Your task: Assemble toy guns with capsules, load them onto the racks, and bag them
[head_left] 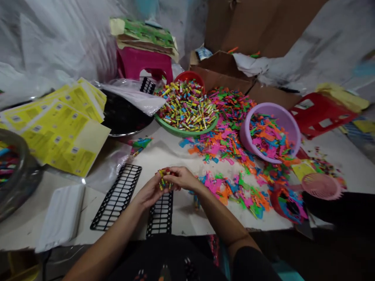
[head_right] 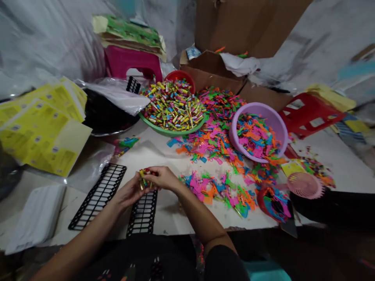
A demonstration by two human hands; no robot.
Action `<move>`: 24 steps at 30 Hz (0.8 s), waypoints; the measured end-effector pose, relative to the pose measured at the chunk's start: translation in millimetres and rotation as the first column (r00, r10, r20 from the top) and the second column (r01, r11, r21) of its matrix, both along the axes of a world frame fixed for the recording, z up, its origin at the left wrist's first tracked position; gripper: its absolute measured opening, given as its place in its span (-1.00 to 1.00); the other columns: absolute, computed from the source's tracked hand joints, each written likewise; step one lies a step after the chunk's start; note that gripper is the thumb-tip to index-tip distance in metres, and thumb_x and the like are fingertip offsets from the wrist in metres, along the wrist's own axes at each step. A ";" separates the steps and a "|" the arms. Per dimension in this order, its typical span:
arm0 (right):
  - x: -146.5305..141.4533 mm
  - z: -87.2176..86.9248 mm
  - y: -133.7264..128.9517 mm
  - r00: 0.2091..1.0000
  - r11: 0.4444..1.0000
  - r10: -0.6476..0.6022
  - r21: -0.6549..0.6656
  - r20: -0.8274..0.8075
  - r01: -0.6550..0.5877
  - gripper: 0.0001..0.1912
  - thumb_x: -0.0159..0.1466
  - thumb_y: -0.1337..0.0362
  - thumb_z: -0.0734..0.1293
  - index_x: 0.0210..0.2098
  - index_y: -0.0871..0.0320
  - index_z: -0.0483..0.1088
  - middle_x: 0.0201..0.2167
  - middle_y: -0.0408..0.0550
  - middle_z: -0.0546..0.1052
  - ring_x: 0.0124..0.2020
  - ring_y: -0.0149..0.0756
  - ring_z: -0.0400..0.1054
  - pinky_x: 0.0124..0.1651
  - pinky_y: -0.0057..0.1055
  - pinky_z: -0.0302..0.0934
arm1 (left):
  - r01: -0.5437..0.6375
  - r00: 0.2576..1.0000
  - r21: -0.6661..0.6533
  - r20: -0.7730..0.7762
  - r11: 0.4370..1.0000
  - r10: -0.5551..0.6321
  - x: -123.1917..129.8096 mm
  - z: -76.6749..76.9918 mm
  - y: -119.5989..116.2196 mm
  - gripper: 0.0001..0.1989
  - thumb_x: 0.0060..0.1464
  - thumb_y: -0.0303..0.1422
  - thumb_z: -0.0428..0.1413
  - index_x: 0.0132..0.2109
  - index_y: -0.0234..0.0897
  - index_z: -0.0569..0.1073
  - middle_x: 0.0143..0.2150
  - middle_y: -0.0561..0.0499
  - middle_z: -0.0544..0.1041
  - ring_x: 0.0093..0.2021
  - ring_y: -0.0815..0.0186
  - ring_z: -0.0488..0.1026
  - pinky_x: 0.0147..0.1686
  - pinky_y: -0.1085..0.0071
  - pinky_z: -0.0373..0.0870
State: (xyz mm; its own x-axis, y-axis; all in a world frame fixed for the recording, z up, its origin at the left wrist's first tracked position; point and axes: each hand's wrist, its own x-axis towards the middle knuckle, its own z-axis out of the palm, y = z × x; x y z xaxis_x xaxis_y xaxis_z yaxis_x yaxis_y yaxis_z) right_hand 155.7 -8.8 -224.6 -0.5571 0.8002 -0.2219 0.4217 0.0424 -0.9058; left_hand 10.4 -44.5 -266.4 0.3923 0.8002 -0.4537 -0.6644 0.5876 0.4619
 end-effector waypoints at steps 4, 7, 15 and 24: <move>-3.7 -12.0 -24.5 0.962 0.907 -0.179 0.413 0.208 0.079 -0.66 0.23 0.19 0.13 -0.03 0.08 0.31 -0.14 -0.02 0.38 -0.15 -0.32 0.32 -0.12 -0.40 0.24 | 0.054 0.995 0.018 -0.083 0.998 -0.052 5.6 -7.6 -5.4 -0.69 -0.16 -0.33 0.22 -0.21 -0.29 0.39 -0.31 0.02 0.48 -0.31 0.37 0.44 -0.30 0.43 0.40; 4.4 -19.9 -40.8 0.881 0.844 -0.343 0.520 0.326 0.136 -0.56 0.24 0.13 0.09 0.09 0.04 0.19 -0.05 0.03 0.32 -0.19 -0.28 0.33 -0.16 -0.35 0.27 | 0.139 0.982 -0.002 -0.126 0.990 -0.138 8.8 -10.4 -8.5 -0.66 -0.26 -0.42 0.27 -0.24 -0.29 0.42 -0.32 0.05 0.47 -0.37 0.44 0.42 -0.41 0.55 0.36; 61.1 -73.8 -78.3 0.714 0.774 -0.508 0.620 0.482 0.131 -0.50 0.20 0.11 0.14 0.12 0.11 0.15 0.16 0.05 0.16 0.22 -0.08 -0.11 0.18 -0.01 -0.16 | 0.212 0.952 -0.132 -0.195 0.968 -0.235 16.2 -11.2 -10.2 -0.70 -0.20 -0.49 0.22 -0.23 -0.28 0.42 -0.32 0.04 0.46 -0.36 0.45 0.42 -0.42 0.58 0.34; 201.9 -50.0 -30.7 0.375 0.472 -0.878 0.675 0.298 0.568 -0.53 0.25 0.12 -0.01 0.02 0.19 0.26 0.02 0.12 0.33 0.05 -0.22 0.18 0.07 -0.18 0.05 | -0.016 0.661 0.220 -0.730 0.975 0.175 -11.7 -24.7 -6.1 -0.79 -0.18 -0.31 0.18 -0.38 -0.31 0.35 -0.54 0.13 0.35 -0.54 0.47 0.30 -0.51 0.56 0.26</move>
